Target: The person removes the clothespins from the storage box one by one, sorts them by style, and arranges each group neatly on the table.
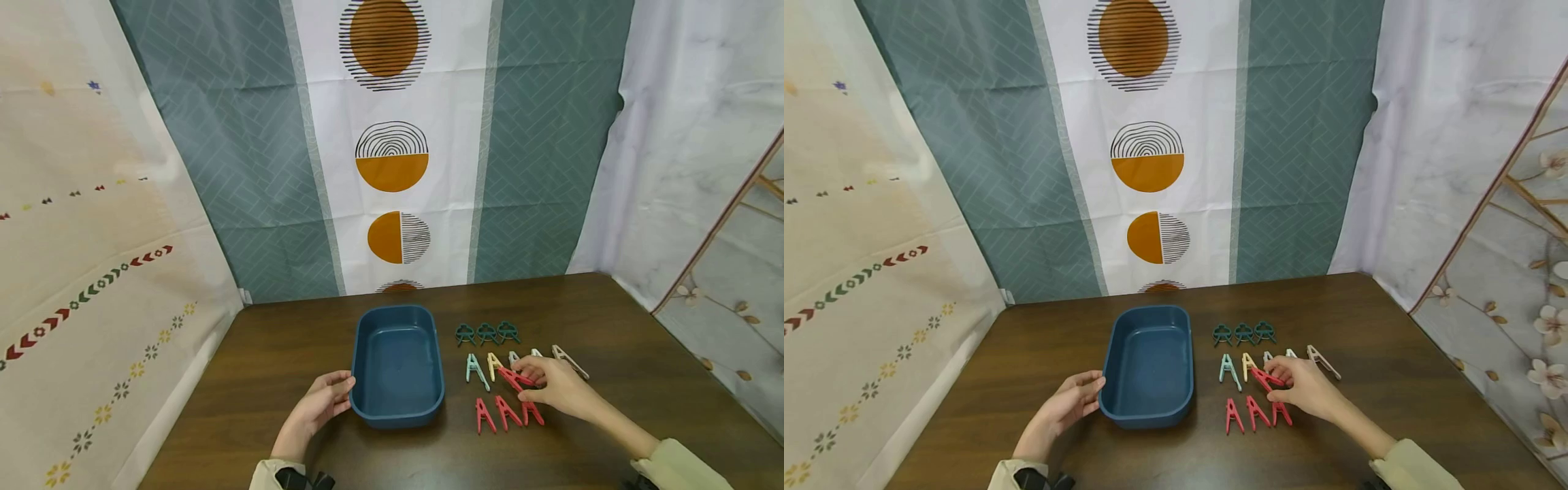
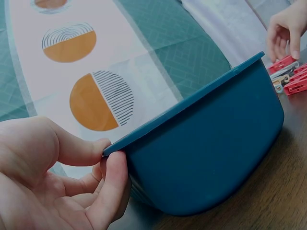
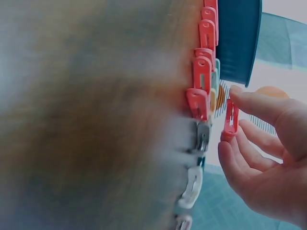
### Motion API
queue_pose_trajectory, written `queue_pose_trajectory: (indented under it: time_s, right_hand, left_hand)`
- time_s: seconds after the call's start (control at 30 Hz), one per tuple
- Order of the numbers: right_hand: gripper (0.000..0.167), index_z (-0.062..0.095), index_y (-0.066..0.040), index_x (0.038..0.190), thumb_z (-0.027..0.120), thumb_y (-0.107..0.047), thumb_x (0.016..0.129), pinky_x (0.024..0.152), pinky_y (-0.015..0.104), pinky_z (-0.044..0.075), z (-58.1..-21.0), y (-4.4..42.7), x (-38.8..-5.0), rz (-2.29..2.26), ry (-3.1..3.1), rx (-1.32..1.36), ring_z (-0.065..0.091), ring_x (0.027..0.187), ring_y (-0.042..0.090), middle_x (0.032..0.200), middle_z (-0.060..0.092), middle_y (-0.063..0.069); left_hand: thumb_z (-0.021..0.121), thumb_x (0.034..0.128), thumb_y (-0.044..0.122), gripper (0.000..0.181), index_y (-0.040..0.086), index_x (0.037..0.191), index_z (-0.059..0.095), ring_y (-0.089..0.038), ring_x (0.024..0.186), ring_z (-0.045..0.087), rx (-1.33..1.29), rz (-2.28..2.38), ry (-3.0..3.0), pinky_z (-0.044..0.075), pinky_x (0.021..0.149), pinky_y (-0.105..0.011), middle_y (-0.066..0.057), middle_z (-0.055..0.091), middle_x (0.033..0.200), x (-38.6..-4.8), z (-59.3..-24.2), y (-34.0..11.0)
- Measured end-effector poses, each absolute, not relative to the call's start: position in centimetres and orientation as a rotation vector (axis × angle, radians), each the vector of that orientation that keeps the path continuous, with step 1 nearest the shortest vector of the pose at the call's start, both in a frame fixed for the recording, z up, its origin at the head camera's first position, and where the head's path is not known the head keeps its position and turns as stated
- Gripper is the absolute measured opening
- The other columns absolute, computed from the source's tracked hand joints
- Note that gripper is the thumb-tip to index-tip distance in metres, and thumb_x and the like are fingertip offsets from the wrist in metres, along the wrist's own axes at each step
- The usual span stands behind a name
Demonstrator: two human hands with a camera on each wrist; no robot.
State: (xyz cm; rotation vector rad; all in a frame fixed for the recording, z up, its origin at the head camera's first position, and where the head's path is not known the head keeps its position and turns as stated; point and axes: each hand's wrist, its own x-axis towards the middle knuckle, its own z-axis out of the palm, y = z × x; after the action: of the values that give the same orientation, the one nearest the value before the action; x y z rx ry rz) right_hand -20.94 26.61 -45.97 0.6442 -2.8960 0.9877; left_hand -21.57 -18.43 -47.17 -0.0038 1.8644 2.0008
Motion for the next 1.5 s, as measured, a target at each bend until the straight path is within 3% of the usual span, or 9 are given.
queue_pose_trajectory:
  time_s: [0.53, 0.83, 1.1, 1.5]
  right_hand:
    - [0.042, 0.064, -0.009, 0.107, 0.083, -0.027, 0.074, 0.063, 0.024, 0.050, -46.6, 29.7, -18.6, 0.940, -2.902, 0.568, 0.060, 0.073, 0.002, 0.085, 0.064, -0.004]
    - [0.050, 0.063, -0.007, 0.108, 0.084, -0.032, 0.071, 0.061, 0.023, 0.049, -47.2, 30.1, -18.2, 0.918, -2.977, 0.515, 0.060, 0.071, 0.002, 0.082, 0.063, -0.003]
    - [0.062, 0.059, -0.001, 0.114, 0.083, -0.038, 0.071, 0.056, 0.021, 0.042, -47.4, 30.1, -17.9, 0.933, -3.025, 0.492, 0.049, 0.062, -0.003, 0.074, 0.059, -0.006]
    - [0.063, 0.058, -0.001, 0.116, 0.080, -0.041, 0.074, 0.053, 0.022, 0.037, -47.2, 29.9, -17.0, 0.856, -3.074, 0.407, 0.044, 0.057, 0.002, 0.068, 0.056, -0.007]
  left_hand:
    - [0.065, 0.0927, 0.029, 0.039, 0.001, 0.114, 0.049, -0.001, 0.073, 0.058, 0.153, 2.043, 1.817, 0.052, 0.069, -0.016, 0.008, 0.060, 0.081, -21.3, -47.4, -18.7]
    - [0.056, 0.0984, 0.018, 0.033, -0.004, 0.121, 0.044, -0.003, 0.072, 0.058, 0.010, 2.004, 1.834, 0.052, 0.069, -0.017, 0.006, 0.060, 0.081, -21.5, -47.1, -18.7]
    - [0.055, 0.0985, 0.017, 0.030, -0.003, 0.119, 0.045, -0.003, 0.072, 0.058, 0.013, 2.005, 1.834, 0.053, 0.069, -0.018, 0.006, 0.060, 0.081, -21.5, -47.1, -18.5]
    - [0.055, 0.0983, 0.016, 0.031, -0.003, 0.120, 0.044, -0.002, 0.070, 0.059, 0.017, 2.010, 1.832, 0.053, 0.068, -0.017, 0.007, 0.060, 0.080, -21.5, -47.2, -18.5]
